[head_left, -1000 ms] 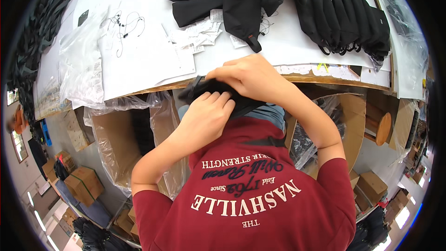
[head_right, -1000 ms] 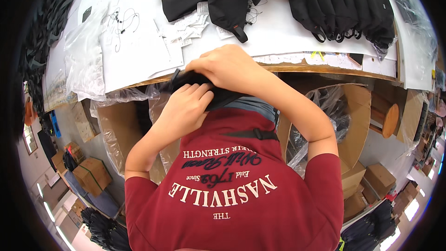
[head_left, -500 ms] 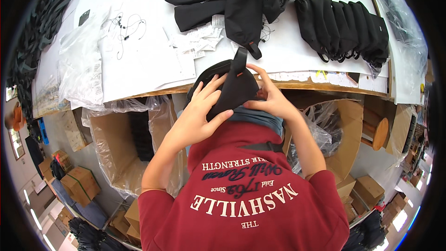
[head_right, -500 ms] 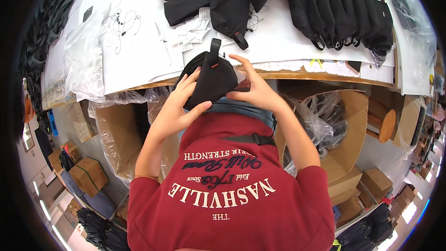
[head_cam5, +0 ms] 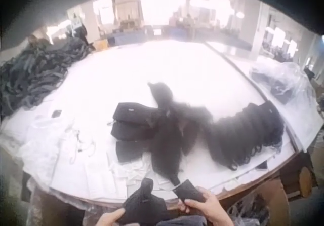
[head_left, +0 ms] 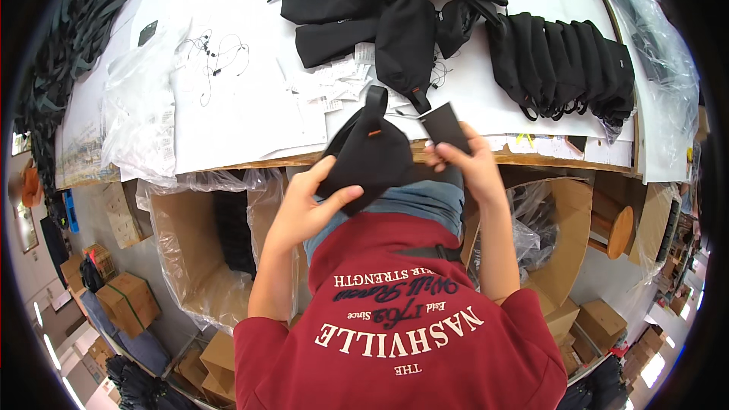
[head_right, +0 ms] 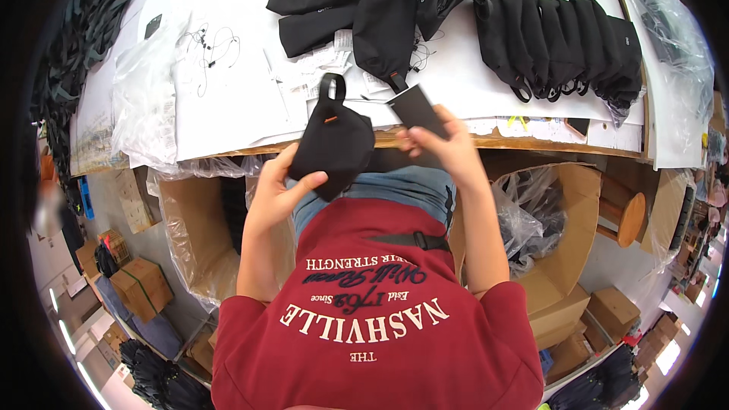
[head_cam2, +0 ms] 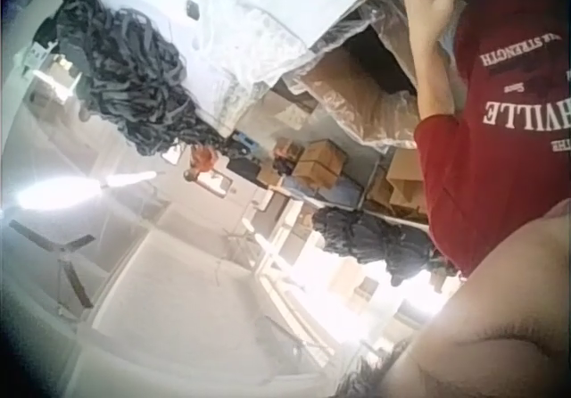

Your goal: Placing components and a warranty card inside a zippered black pouch for retail packaging.

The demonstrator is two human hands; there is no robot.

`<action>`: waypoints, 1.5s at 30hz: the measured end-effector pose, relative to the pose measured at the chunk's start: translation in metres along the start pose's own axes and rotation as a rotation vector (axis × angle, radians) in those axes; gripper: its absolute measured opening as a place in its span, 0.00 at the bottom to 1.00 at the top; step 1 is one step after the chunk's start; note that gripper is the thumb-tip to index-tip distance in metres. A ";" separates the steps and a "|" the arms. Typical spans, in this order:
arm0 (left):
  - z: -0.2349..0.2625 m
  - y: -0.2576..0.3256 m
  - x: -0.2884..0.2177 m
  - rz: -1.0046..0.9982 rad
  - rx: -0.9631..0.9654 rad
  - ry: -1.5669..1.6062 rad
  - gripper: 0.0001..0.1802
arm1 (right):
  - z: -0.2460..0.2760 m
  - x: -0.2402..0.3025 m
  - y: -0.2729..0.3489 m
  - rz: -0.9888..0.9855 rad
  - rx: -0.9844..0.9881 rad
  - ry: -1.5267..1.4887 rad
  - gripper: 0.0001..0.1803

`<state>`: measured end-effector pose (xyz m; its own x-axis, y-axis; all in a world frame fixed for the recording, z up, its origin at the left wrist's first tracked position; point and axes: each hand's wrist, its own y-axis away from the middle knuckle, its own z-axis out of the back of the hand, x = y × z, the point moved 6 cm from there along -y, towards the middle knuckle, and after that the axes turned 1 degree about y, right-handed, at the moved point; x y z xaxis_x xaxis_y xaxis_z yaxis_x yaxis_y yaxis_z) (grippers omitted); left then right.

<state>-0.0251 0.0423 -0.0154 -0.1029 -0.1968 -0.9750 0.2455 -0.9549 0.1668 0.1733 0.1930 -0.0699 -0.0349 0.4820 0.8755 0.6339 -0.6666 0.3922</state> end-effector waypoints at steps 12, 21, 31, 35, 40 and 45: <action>-0.040 0.002 -0.039 -0.259 0.262 -0.521 0.12 | -0.006 -0.019 -0.025 0.013 0.074 -1.240 0.18; -0.045 0.004 -0.047 -0.325 0.334 -0.508 0.13 | -0.024 -0.032 -0.026 -0.217 -0.201 -1.181 0.18; -0.045 0.007 -0.050 -0.347 0.358 -0.502 0.12 | -0.011 -0.008 -0.018 -0.026 -0.030 -0.949 0.17; -0.033 0.007 -0.049 -0.357 0.287 -0.564 0.12 | 0.021 0.018 -0.011 0.062 -0.584 -0.572 0.15; -0.026 0.001 -0.048 -0.313 0.246 -0.642 0.10 | 0.027 0.030 -0.011 0.263 -0.437 -0.324 0.10; -0.034 -0.001 -0.046 -0.338 0.281 -0.743 0.11 | -0.036 0.067 0.010 0.237 -0.132 0.365 0.23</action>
<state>0.0122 0.0603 0.0238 -0.7551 0.1075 -0.6467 -0.1497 -0.9887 0.0105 0.1494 0.1976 0.0032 -0.1861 0.0913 0.9783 0.5542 -0.8124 0.1813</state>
